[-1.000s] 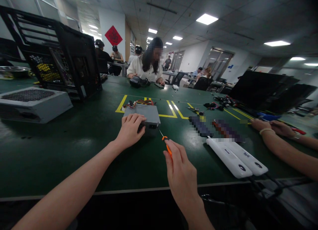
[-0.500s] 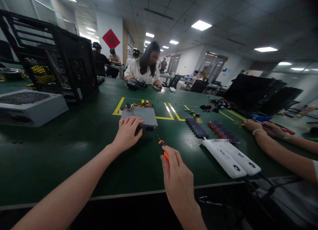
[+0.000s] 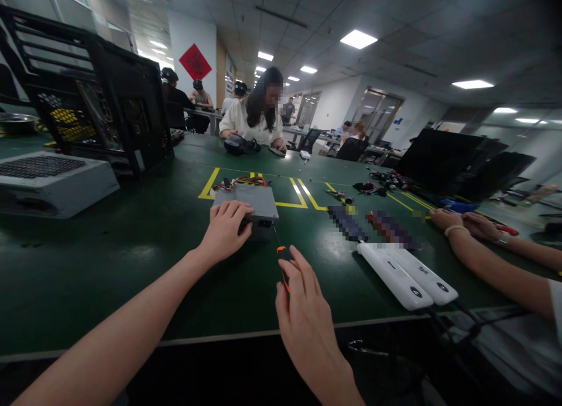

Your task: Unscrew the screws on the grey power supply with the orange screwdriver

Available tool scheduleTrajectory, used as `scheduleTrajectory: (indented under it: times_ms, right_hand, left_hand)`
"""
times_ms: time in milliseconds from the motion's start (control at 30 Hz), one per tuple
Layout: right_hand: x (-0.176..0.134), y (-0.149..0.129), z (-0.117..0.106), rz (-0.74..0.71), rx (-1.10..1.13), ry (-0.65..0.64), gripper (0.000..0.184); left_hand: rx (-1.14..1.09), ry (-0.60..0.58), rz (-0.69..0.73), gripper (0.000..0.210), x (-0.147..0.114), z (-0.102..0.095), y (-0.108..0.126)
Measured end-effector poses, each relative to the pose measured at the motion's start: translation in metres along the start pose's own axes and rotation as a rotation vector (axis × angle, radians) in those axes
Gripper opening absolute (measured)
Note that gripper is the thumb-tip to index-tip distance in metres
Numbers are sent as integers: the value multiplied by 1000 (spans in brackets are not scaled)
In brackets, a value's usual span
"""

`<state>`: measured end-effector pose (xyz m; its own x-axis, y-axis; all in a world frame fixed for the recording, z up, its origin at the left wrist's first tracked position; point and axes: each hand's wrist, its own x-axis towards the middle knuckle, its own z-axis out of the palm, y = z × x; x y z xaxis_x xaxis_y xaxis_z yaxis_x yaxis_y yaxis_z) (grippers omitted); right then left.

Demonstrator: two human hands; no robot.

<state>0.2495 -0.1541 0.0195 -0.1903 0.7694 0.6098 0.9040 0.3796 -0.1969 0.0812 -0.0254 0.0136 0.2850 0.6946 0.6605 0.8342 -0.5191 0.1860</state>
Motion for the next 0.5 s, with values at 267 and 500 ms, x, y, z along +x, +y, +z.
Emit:
scheduleTrajectory:
  times_ms: [267,500]
  right_hand:
    - [4,3,1,50,-44,48,27]
    - [0,-2,1,-5,27,-12,32]
  left_hand:
    - [3,-4,-5,27,0,-1,0]
    - [22,6,1,28,0,1,-1]
